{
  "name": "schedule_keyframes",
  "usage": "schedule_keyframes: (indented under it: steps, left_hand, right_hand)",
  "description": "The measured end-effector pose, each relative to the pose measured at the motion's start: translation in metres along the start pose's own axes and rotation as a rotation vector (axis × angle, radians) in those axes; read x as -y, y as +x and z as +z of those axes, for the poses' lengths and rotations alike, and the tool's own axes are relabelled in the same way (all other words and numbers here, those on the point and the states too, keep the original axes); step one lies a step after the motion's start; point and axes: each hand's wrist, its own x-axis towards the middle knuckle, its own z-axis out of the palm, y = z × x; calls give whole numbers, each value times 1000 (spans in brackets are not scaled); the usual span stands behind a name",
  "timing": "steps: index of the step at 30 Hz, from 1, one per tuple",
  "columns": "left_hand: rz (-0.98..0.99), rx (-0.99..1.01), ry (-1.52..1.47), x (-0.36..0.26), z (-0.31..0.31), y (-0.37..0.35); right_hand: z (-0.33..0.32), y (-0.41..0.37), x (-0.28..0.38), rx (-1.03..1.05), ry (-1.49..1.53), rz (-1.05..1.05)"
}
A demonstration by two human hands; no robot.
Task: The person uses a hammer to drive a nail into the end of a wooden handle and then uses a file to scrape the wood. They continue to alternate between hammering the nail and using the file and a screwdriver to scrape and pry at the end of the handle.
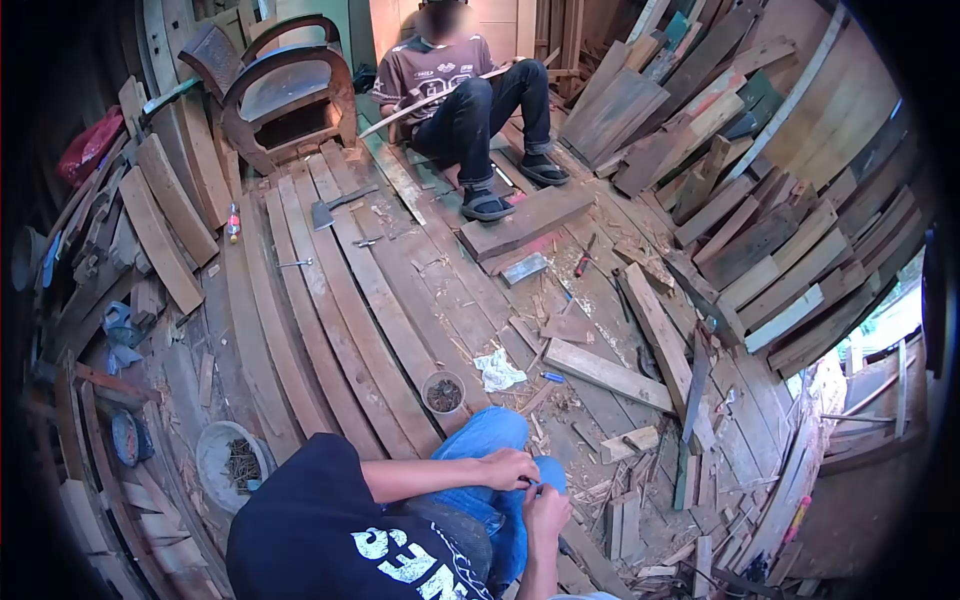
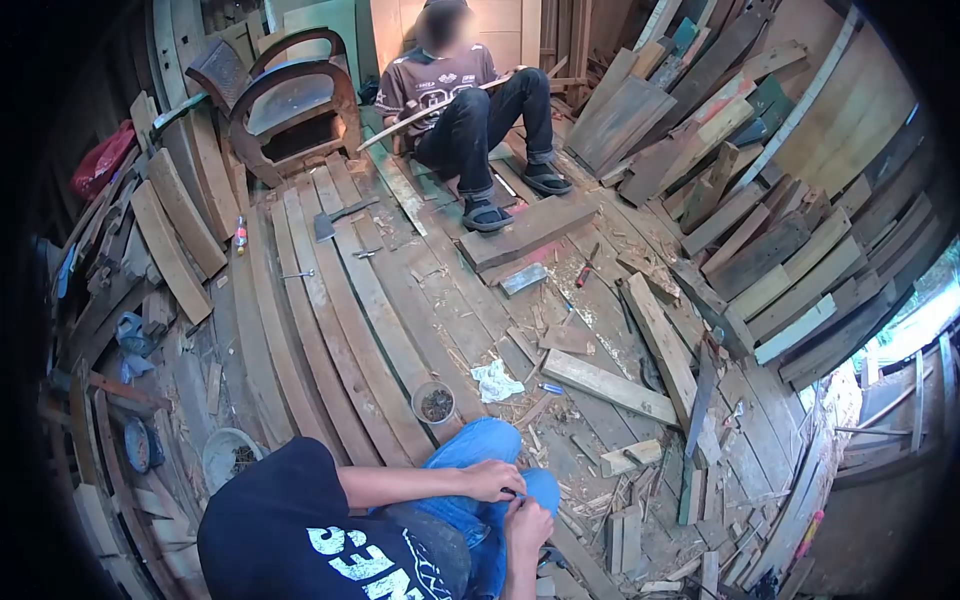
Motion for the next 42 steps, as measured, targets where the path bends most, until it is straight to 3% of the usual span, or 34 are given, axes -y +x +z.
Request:
schedule_keyframes:
  steps: [6, 14, 20, 23, 26, 27, 30, 31, 33, 36, 42]
  left_hand:
    - [24, -22, -84, 0, 1, 3]
    - [14, -218, -294, 6, 5, -2]
    - [24, -156, -256, 12, 0, 3]
    - [-74, -158, -360, -5, -11, 4]
    - [-59, -124, -491, -26, -38, 9]
    - [18, -221, -422, -27, -38, 11]
    - [-154, -297, -461, -26, -45, 13]
    - [-321, -375, -627, -27, -43, 12]
    - [-362, -304, -649, -9, -42, 5]
    - [-275, 18, -421, 9, -40, -6]
    - [-251, 172, -212, 2, -27, -9]
  right_hand:
    - [-7, 5, 2, 6, 34, -11]
    - [-11, 6, 7, 24, 13, -48]
    - [-7, 10, 9, -27, 133, -66]
    - [-1, 10, 5, -81, 174, -133]
    - [-8, 12, 4, -40, 267, -112]
    - [-11, 11, 4, -59, 289, -90]
    - [-7, 4, -5, -46, 244, -43]
    - [-6, 6, -9, -50, 271, -35]
    - [-3, 5, -17, -37, 325, 7]
    - [0, 2, -20, -32, 427, 2]
    - [1, 6, -24, -48, 496, -39]
